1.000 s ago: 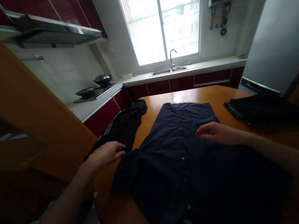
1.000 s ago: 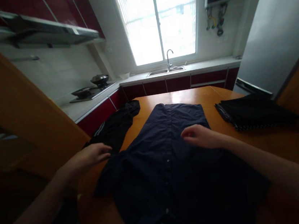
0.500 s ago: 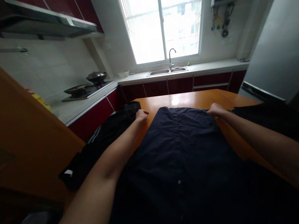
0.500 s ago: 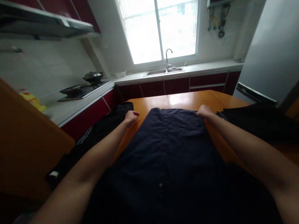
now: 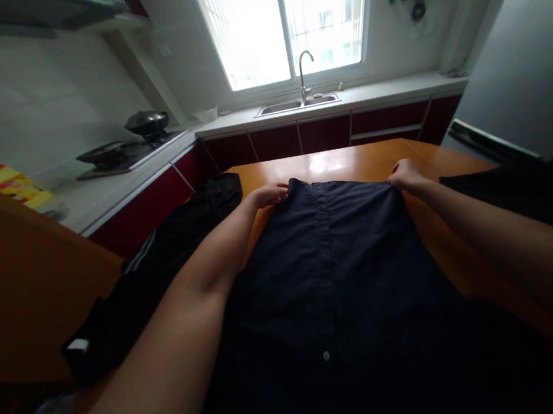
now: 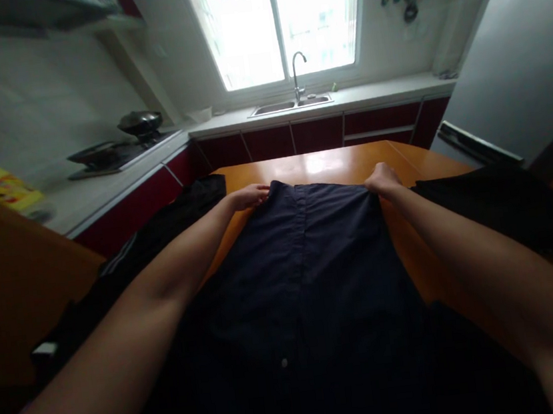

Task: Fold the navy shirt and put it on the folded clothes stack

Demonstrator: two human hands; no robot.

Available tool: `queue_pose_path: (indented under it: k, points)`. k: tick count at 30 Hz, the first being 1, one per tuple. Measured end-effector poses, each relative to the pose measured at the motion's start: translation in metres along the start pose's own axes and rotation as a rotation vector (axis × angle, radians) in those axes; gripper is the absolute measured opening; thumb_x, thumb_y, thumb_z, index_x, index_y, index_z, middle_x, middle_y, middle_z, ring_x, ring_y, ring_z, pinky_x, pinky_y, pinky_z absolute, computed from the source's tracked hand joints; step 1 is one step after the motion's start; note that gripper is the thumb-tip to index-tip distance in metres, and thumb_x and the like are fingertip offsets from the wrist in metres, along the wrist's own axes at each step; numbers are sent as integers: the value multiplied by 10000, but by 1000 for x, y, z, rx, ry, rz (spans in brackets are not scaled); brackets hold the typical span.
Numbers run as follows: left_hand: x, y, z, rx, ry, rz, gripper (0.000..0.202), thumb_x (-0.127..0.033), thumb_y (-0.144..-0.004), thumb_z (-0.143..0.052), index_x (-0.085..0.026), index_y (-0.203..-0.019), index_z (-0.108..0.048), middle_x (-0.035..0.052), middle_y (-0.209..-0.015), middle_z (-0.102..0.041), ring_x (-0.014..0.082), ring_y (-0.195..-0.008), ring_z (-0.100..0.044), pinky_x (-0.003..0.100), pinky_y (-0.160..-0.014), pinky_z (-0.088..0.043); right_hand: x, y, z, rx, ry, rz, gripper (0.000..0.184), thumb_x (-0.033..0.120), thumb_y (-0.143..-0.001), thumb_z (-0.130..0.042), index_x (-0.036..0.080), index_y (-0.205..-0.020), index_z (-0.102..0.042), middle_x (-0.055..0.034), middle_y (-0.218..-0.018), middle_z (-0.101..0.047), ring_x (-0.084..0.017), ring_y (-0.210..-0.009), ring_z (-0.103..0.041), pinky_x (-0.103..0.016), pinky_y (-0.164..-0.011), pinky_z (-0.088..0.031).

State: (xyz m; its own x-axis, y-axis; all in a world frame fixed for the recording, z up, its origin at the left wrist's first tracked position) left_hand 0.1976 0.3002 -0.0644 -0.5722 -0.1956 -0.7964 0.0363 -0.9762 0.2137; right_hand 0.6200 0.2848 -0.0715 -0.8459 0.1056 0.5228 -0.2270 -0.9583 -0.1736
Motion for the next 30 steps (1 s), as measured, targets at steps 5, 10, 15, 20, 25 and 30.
queue_pose_path:
  k: [5,10,15,20,25,30]
  points:
    - [-25,-1,-21,222,-248,-78,429,-278,-613,-863,-208,-1023,-755,45,-684,-667,172,-614,-626,240,-562,-465,-8,10,7,71,83,-84,427,123,-635,-705,128,-1061,-696,-175,-1078,-704,-329,-1026,-663,-406,-852,-533]
    - [-40,-5,-26,238,-401,-149,262,-272,-595,-845,-172,-820,-755,30,-626,-640,164,-599,-573,244,-577,-420,-9,15,5,112,102,-83,401,124,-637,-693,134,-1038,-708,-157,-1050,-711,-312,-998,-667,-400,-845,-533]
    - [-39,-8,7,122,-503,-234,212,-301,-670,-788,-168,-575,-652,10,-551,-548,155,-599,-509,255,-609,-392,-5,11,9,50,57,-38,434,117,-651,-686,128,-1085,-693,-164,-1068,-700,-300,-1007,-654,-380,-863,-520]
    - [-50,-12,68,-108,-479,-362,340,-394,-819,-672,-174,-577,-580,-3,-560,-471,131,-575,-455,248,-606,-386,6,2,16,-87,7,32,518,161,-708,-682,139,-1223,-629,-177,-1172,-665,-302,-1070,-620,-390,-917,-491]
    - [-39,-1,100,58,-257,-283,239,-377,-760,-767,-155,-808,-693,48,-730,-632,174,-717,-613,262,-665,-469,14,-6,7,-123,-25,10,432,222,-748,-699,102,-1162,-664,-200,-1165,-672,-323,-1094,-623,-403,-942,-484]
    - [-5,21,96,253,-322,62,274,-129,-569,-861,-154,-815,-744,48,-712,-667,198,-718,-649,269,-659,-482,7,-12,-10,-58,-77,-57,231,202,-732,-711,117,-945,-730,-178,-1007,-719,-318,-985,-670,-410,-885,-522]
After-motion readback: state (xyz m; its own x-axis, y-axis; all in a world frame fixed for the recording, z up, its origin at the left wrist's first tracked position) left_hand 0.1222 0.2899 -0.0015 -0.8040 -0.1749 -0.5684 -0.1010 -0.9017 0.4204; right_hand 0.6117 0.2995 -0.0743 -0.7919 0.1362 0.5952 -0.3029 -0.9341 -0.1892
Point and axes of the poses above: each hand's wrist, its own y-axis away from the middle knuckle, its own z-axis out of the back of the hand, x = y × z, the point moved 3 cm from there along -y, towards the middle knuckle
